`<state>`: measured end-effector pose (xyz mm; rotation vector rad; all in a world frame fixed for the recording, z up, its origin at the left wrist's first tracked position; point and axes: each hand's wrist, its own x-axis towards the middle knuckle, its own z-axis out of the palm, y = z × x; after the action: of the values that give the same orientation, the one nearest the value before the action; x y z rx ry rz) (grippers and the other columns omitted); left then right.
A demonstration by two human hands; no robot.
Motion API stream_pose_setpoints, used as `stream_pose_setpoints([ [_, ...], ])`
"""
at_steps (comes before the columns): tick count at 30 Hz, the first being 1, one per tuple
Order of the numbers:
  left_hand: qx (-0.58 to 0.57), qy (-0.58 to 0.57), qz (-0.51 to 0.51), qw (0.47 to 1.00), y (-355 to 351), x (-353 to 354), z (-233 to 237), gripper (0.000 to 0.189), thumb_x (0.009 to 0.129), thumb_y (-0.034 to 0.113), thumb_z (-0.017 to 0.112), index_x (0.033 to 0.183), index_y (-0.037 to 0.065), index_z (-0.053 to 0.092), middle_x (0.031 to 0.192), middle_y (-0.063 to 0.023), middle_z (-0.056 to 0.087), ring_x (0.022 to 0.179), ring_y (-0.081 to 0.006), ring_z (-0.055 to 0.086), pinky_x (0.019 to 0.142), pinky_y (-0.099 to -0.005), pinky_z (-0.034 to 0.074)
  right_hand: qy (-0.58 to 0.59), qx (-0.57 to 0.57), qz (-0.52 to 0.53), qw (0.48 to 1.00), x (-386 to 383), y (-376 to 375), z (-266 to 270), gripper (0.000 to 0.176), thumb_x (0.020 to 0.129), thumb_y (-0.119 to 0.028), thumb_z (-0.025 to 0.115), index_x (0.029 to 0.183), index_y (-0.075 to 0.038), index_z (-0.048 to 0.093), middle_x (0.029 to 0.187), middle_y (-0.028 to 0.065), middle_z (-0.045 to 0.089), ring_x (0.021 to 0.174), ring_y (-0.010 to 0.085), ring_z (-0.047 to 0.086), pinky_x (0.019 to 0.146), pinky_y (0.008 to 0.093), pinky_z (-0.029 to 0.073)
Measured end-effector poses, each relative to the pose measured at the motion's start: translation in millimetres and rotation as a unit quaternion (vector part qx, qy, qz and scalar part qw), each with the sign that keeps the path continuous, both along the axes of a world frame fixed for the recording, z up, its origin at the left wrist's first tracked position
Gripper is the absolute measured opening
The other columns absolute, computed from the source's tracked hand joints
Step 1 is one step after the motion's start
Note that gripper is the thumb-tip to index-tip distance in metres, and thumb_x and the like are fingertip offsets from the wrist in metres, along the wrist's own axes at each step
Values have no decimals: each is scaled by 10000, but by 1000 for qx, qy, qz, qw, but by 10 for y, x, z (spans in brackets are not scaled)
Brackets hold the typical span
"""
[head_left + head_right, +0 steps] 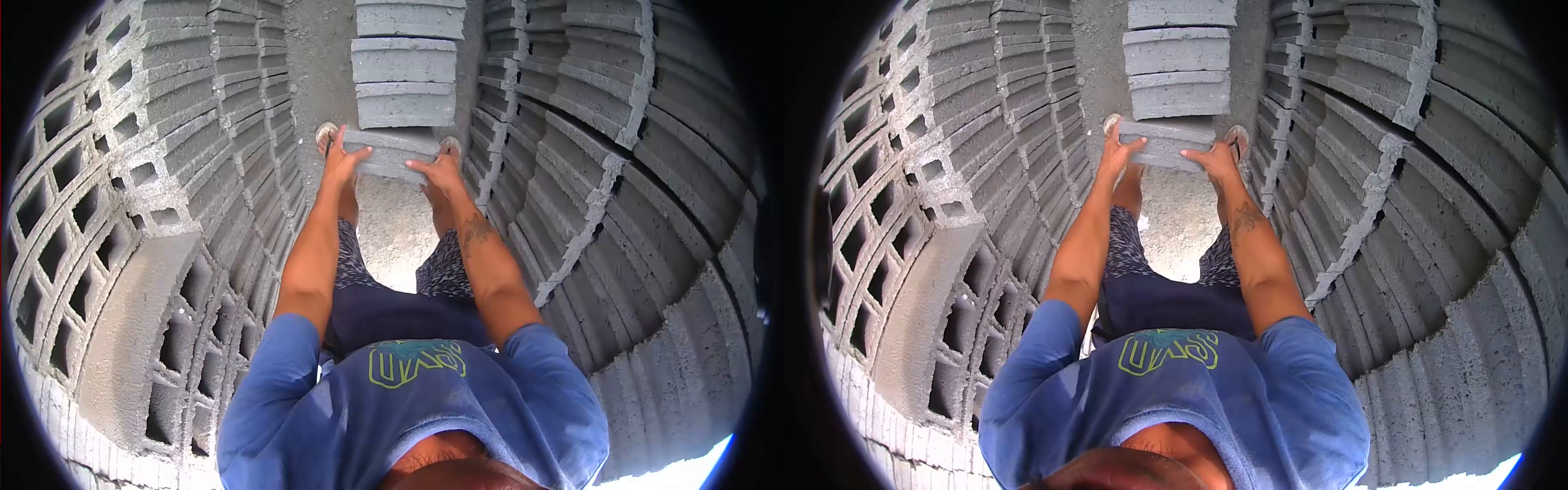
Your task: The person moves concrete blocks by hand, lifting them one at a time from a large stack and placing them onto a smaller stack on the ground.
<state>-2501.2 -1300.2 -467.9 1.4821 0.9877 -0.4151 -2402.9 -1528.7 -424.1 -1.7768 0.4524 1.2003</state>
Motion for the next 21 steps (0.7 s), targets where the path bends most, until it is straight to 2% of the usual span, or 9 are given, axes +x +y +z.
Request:
stream_pose_setpoints([
  [2,40,19,-94,995,172,-180,112,977,668,350,794,1453,17,316,1460,-286,339,1378,-347,326,1116,-374,285,22,-54,100,993,136,161,485,824,708,-232,837,1293,162,410,1252,276,542,1165,317,550,957,362,447],
  [5,50,43,-111,992,241,-347,636,900,686,326,777,1436,39,369,1439,-282,375,1354,-349,370,1104,-377,310,5,40,10,999,-235,-205,-44,865,728,-210,823,1335,173,340,1332,290,480,1216,321,518,996,359,426],
  [6,76,68,-116,988,222,-345,870,855,697,322,766,1415,36,401,1401,-281,420,1320,-362,410,1087,-386,334,26,27,30,999,-154,-186,210,947,726,-202,823,1405,139,258,1419,305,378,1307,343,433,1047,373,389],
  [7,98,98,-120,983,130,-389,1114,810,708,319,756,1394,33,433,1363,-280,465,1286,-374,451,1071,-394,358,19,37,30,999,-130,-161,406,947,726,-202,823,1405,139,258,1419,305,378,1307,343,433,1047,373,389],
  [9,137,82,-127,979,-45,-499,1593,722,738,290,740,1356,26,476,1261,-262,550,1185,-370,538,1012,-408,417,-3,44,-14,999,-65,-128,780,881,730,-237,814,1390,104,340,1370,272,453,1292,332,441,1049,378,376],
  [12,149,9,-108,983,-376,-706,2435,592,771,236,725,1294,30,537,1181,-235,598,1088,-341,601,940,-397,466,-36,60,50,996,125,-62,1329,854,732,-202,814,1386,97,352,1359,263,468,1244,311,493,1045,369,382],
  [16,159,-102,-51,981,-629,-993,3568,483,797,188,716,1239,46,582,1080,-198,646,1019,-295,639,861,-371,499,-49,126,100,986,160,148,1561,796,731,-194,816,1352,97,411,1320,253,509,1195,295,536,1013,362,416],
  [19,217,-110,-5,970,-561,-1090,4365,470,803,168,715,1239,53,583,1080,-186,649,999,-277,644,825,-357,507,-57,131,155,978,98,394,1788,725,727,-193,821,1299,95,481,1259,228,565,1163,280,559,963,357,457],
  [21,247,-129,33,960,-367,-1261,4513,458,803,121,712,1239,63,585,1086,-167,654,978,-263,645,812,-348,513,-98,133,190,968,-18,420,1717,704,731,-241,819,1270,95,514,1205,202,609,1127,269,584,933,342,476],
])
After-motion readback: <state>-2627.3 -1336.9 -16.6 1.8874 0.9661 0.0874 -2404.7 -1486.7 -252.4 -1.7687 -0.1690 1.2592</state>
